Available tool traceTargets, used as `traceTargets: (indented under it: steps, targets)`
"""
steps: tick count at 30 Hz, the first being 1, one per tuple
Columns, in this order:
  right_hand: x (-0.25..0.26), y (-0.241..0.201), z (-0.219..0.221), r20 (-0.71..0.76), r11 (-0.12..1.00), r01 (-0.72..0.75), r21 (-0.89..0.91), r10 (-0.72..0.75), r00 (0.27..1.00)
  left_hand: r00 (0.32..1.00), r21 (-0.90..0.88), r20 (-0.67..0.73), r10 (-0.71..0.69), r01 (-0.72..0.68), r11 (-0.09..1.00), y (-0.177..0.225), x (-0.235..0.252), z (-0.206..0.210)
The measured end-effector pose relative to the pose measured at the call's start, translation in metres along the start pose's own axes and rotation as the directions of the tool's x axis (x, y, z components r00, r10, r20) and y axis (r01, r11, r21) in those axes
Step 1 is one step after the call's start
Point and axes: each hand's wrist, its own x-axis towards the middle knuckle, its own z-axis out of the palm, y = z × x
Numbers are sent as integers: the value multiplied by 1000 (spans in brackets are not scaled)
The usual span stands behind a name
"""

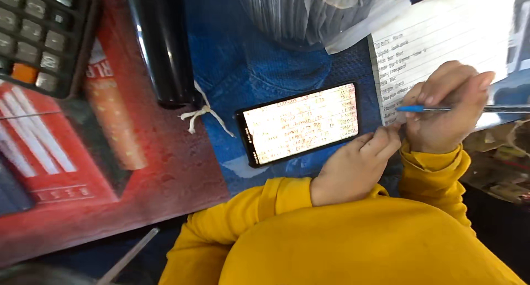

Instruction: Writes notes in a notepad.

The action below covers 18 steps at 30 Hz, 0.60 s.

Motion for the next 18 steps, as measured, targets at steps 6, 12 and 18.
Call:
traceTargets:
  steps: [6,12,18]
  targets:
    - [5,3,1,77,987,96,-130,-87,993,988,-17,-155,11,-14,1000,0,-2,6]
    - [7,4,-7,-13,986,138,-92,-140,990,994,-128,-110,-22,8,992,0,-1,9]
    - [6,3,-20,105,977,135,-164,-119,987,996,-201,-82,-47,29,979,0,-3,9]
